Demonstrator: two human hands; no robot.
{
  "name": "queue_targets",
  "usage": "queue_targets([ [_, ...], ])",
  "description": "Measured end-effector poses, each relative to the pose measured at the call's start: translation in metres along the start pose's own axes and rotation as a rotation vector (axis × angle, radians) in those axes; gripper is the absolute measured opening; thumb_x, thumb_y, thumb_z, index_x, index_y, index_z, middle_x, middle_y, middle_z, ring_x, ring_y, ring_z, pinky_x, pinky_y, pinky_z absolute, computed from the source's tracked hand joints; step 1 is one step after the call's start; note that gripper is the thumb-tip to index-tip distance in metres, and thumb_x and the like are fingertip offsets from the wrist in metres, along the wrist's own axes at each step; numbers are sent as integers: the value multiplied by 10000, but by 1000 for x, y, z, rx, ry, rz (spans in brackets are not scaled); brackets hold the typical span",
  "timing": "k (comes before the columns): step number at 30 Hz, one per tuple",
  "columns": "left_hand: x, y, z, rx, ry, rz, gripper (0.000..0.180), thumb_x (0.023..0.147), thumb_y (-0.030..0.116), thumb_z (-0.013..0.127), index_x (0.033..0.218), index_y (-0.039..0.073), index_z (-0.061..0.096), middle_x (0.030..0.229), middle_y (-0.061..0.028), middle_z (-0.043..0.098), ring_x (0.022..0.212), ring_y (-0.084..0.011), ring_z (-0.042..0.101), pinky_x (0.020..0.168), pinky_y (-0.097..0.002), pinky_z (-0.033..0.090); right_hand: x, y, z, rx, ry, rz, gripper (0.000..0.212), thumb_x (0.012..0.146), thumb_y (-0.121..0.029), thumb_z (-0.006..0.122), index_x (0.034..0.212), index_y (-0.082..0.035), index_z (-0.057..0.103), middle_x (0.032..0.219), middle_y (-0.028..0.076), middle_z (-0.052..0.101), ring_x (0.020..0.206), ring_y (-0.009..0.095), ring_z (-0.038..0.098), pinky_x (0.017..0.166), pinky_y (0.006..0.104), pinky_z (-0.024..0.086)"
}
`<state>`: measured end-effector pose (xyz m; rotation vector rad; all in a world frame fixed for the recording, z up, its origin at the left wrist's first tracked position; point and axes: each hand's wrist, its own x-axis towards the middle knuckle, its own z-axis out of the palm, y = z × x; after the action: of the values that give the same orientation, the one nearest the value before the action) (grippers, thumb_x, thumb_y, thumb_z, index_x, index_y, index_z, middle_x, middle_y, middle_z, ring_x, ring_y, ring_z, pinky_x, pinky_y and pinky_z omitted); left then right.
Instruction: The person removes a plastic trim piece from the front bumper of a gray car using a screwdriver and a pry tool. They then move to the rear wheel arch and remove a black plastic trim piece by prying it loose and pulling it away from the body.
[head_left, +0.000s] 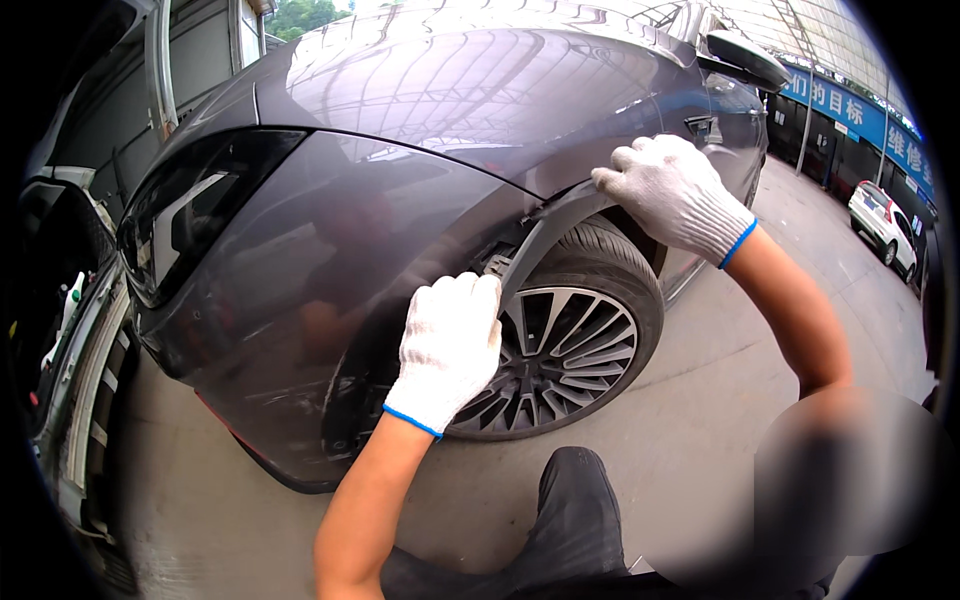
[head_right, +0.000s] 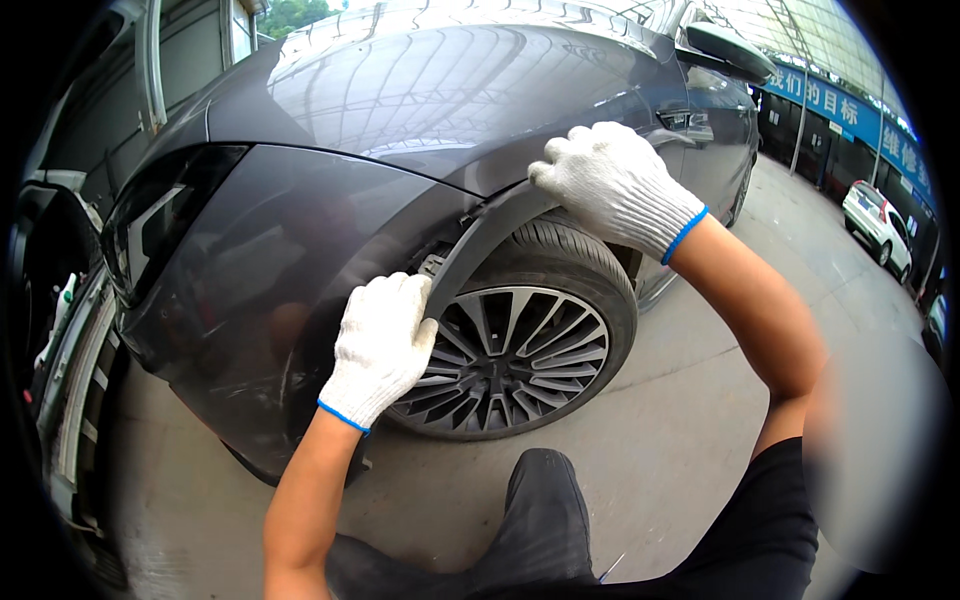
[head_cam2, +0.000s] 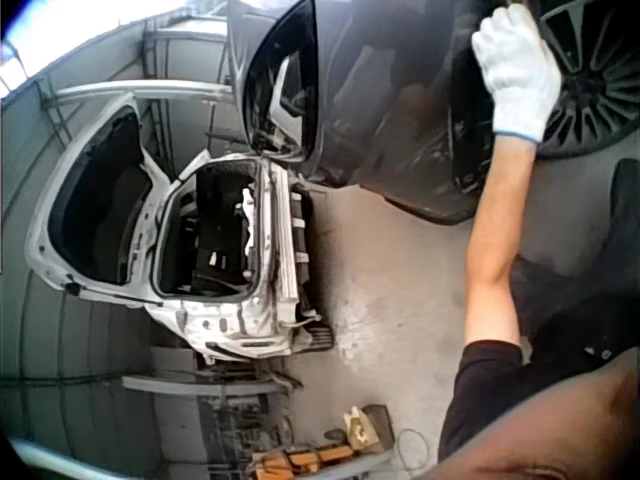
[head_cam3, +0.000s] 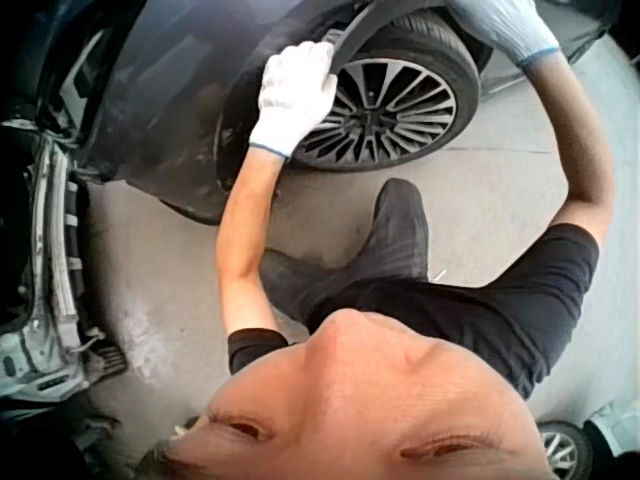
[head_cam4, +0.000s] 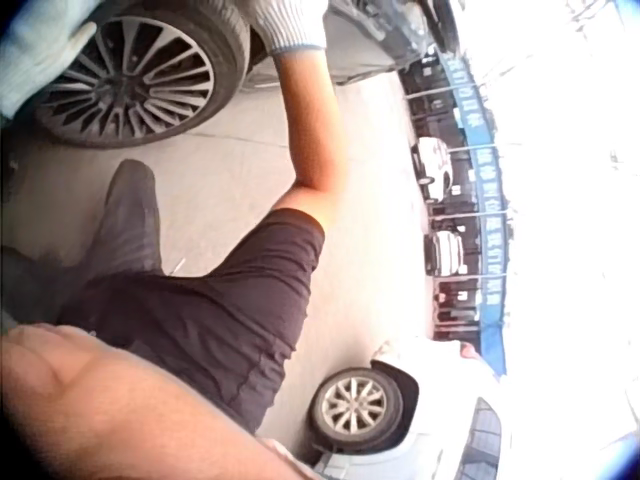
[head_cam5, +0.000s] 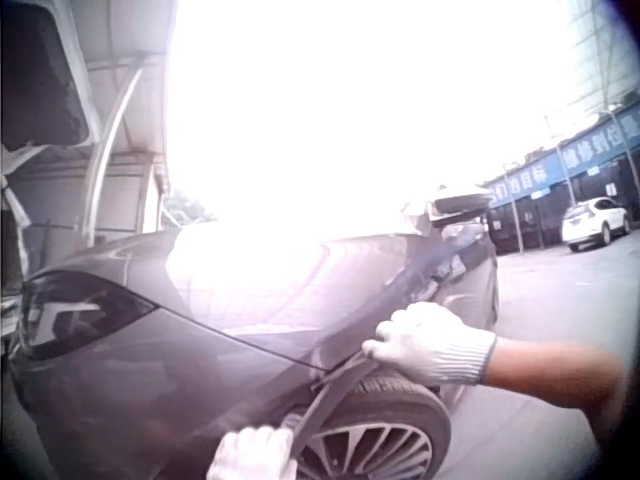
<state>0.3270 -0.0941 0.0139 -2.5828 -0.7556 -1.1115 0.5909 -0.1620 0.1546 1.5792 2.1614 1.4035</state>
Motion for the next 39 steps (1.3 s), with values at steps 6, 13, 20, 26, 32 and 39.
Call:
queue_targets([
  [6,0,0,-2,-38,8,17,374,768,102,704,1118,27,596,960,-121,594,924,-314,578,828,-431,451,17,0,-12,-66,-126,-19,232,879,-176,669,1100,-117,709,993,97,690,947,263,709,789,387,578],
  [13,0,-1,0,-56,40,50,346,775,112,696,1096,32,595,931,-112,585,900,-305,576,809,-423,444,17,1,-10,-9,-172,-36,266,868,-148,663,1130,-122,705,984,86,666,941,272,691,780,397,567],
  [20,-2,-6,1,-51,30,46,325,768,103,692,1069,39,586,913,-108,576,888,-303,573,804,-423,443,32,-13,-36,-35,-207,-98,247,908,-117,638,1144,-128,710,1049,71,692,1023,248,694,863,368,588],
  [26,-2,-4,2,-80,43,48,302,766,95,694,1043,48,584,901,-104,573,873,-301,575,794,-425,445,37,13,-37,-217,-246,-87,154,873,-196,671,1006,-137,721,934,72,685,881,259,710,732,387,566],
  [32,-3,-9,6,-98,106,52,256,775,85,686,1008,54,582,874,-95,572,841,-293,577,770,-417,446,47,6,-47,-46,-306,-140,133,878,-173,656,958,-83,713,852,123,691,844,312,720,726,433,582],
  [39,-3,-12,8,-85,154,71,230,777,84,675,985,65,579,858,-88,564,833,-285,579,752,-413,448,-26,1,21,547,28,102,133,826,-104,616,941,-36,609,838,184,623,827,412,635,724,488,514],
])
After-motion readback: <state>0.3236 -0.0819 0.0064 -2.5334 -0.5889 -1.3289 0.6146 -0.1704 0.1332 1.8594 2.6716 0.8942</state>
